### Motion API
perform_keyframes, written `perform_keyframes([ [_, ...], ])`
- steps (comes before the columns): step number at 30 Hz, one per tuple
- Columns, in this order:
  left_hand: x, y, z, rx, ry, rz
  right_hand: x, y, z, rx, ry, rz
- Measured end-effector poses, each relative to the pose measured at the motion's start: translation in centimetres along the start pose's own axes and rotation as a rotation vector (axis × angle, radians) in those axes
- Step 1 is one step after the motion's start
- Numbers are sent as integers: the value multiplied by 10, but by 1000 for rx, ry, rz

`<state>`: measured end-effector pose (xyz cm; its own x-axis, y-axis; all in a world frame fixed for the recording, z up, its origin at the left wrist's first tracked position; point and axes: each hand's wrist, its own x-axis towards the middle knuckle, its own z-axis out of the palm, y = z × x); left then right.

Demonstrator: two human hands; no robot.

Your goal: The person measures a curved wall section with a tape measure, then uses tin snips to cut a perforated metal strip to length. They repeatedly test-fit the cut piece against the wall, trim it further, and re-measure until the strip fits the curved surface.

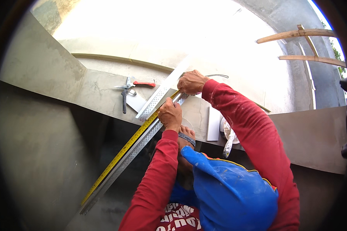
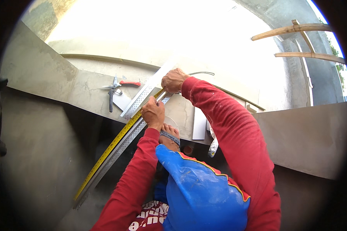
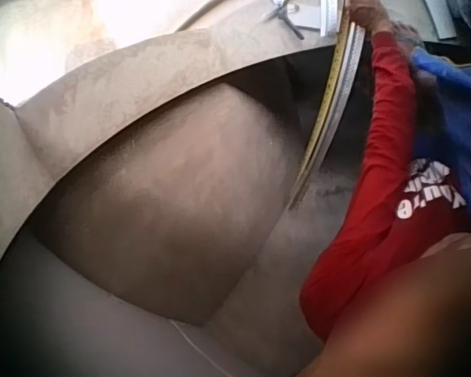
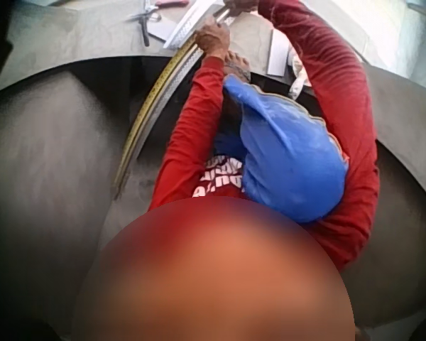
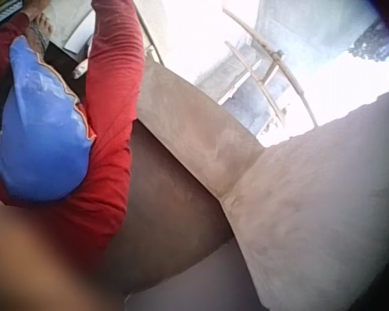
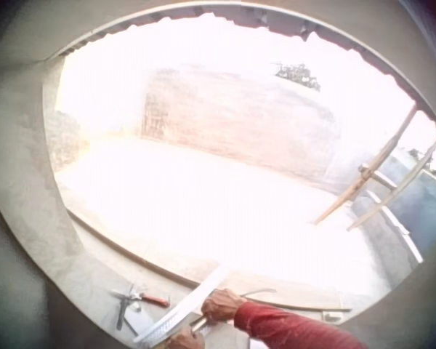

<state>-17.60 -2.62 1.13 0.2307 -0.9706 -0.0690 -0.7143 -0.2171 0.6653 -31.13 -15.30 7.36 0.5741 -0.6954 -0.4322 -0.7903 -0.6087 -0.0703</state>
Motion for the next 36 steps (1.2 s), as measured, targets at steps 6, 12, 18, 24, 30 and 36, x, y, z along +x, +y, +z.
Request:
perform_keyframes([
  [6,0,-1,5,11,-15,-24,0,0,-16,-82,0,-25],
  [12,-1,-4,8,-61,68,0,5,-1,-15,-76,-71,1],
  [18,-1,-3,9,-52,20,-32,6,-6,-45,-35,-79,7],
  [24,2,-5,12,40,-9,-6,-1,-18,-101,41,-345,31],
  [30,0,-2,16,102,-97,-85,-9,-19,-114,297,-596,-31],
  [36,-1,-7,17,-51,18,-4,10,-66,-134,323,-674,-108],
])
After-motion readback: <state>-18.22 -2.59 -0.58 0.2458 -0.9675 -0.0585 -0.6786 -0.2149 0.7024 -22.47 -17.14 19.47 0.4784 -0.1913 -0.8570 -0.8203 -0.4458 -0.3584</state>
